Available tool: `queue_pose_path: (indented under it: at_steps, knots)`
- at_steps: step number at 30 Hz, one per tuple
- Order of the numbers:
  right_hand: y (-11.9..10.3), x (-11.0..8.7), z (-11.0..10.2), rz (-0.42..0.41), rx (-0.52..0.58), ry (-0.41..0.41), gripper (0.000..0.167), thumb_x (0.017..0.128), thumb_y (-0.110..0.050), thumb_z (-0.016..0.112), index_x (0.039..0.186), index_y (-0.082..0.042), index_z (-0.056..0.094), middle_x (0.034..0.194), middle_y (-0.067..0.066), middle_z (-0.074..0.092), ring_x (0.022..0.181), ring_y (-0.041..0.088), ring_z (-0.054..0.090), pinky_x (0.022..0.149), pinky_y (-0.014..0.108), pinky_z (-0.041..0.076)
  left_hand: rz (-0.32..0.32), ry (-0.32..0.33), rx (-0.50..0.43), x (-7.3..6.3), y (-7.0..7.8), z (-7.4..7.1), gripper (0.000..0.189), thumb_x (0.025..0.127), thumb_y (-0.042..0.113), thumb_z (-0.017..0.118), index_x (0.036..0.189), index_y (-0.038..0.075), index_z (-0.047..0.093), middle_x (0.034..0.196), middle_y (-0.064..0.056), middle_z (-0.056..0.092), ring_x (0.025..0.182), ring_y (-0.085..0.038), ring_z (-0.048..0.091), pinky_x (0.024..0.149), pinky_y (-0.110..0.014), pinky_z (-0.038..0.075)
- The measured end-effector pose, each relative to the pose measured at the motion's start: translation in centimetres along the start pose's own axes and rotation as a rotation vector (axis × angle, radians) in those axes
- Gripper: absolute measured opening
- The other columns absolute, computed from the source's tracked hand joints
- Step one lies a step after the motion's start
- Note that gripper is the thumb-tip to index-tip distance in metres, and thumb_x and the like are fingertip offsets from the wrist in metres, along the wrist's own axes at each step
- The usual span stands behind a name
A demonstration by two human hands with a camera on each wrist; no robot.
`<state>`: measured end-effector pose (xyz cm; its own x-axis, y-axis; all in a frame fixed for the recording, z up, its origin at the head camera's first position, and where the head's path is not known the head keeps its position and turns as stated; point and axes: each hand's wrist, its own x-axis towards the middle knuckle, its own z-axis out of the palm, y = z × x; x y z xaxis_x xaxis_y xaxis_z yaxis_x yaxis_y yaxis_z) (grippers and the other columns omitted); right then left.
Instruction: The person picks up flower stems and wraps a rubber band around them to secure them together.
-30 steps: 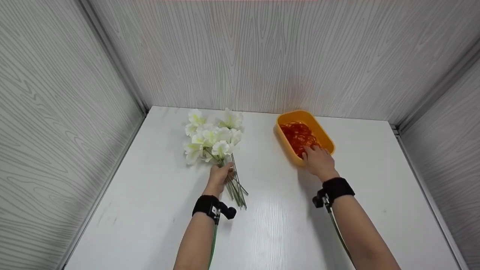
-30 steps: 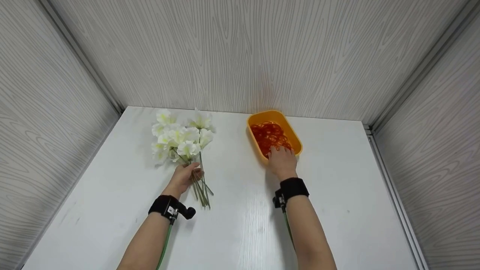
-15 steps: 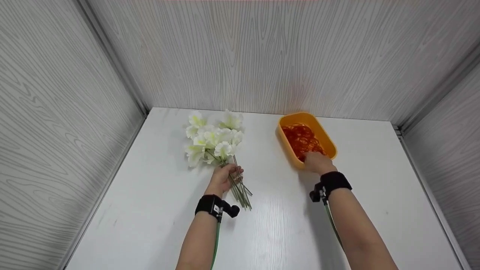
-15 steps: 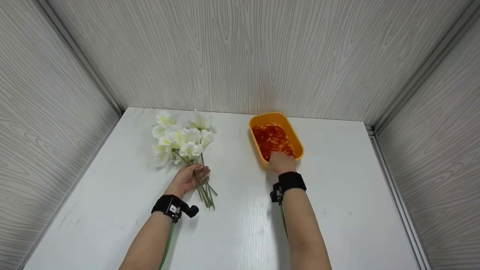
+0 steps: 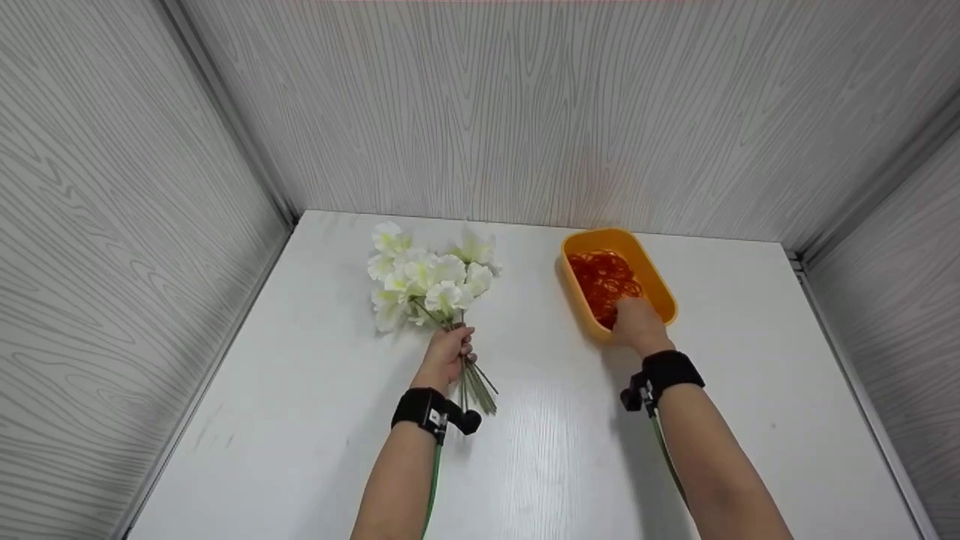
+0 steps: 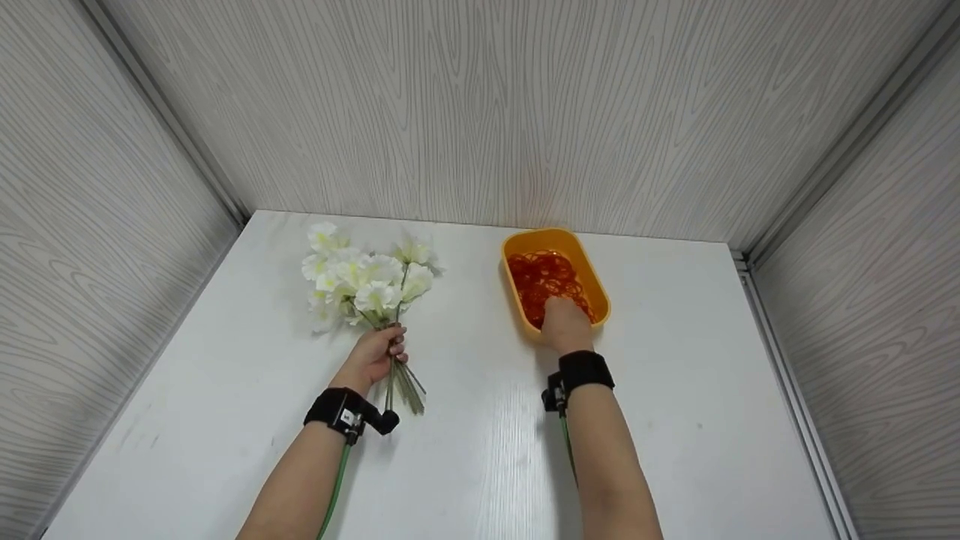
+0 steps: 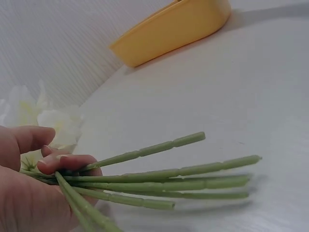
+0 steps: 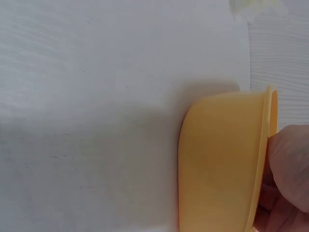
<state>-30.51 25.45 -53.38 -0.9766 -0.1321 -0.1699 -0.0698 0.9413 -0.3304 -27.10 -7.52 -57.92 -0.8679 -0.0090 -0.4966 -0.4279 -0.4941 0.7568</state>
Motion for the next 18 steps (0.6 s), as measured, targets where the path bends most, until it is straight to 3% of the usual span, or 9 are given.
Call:
queue_pose_path:
  at_steps: [5, 10, 15, 18]
  knots:
    - [0.0, -0.2, 0.1, -0.023, -0.001, 0.133, 0.018, 0.087, 0.009, 0.059, 0.103, 0.006, 0.066, 0.092, 0.021, 0.066, 0.081, 0.033, 0.061, 0.076, 0.047, 0.051, 0.031, -0.015, -0.028, 0.0, -0.2, -0.1, 0.025, 0.099, 0.000, 0.048, 0.080, 0.008, 0.035, 0.063, 0.000, 0.033, 0.045, -0.006, 0.022, 0.047, -0.020, 0.025]
    - [-0.3, -0.4, -0.3, -0.044, -0.013, 0.234, 0.021, 0.090, 0.008, 0.054, 0.107, 0.006, 0.067, 0.093, 0.023, 0.067, 0.082, 0.037, 0.065, 0.069, 0.048, 0.052, 0.011, 0.003, -0.067, -0.2, 0.0, -0.1, 0.026, 0.106, 0.018, 0.042, 0.083, 0.009, 0.035, 0.060, 0.003, 0.026, 0.044, -0.004, 0.019, 0.043, -0.018, 0.023]
    - [-0.4, -0.8, -0.7, -0.061, 0.015, 0.279, 0.019, 0.093, 0.005, 0.056, 0.110, 0.008, 0.062, 0.094, 0.026, 0.065, 0.083, 0.040, 0.066, 0.070, 0.049, 0.053, -0.021, 0.005, -0.076, -0.5, 0.1, -0.1, 0.033, 0.106, 0.034, 0.040, 0.082, 0.011, 0.033, 0.058, 0.005, 0.020, 0.044, -0.005, 0.018, 0.043, -0.020, 0.023]
    - [-0.5, -0.9, -0.9, -0.046, 0.080, 0.269, 0.020, 0.094, -0.001, 0.062, 0.111, 0.007, 0.059, 0.094, 0.024, 0.064, 0.082, 0.036, 0.064, 0.073, 0.046, 0.054, -0.018, -0.003, -0.057, -0.7, 0.1, -0.1, 0.033, 0.105, 0.034, 0.046, 0.083, 0.012, 0.034, 0.056, 0.006, 0.019, 0.043, -0.004, 0.018, 0.042, -0.019, 0.022]
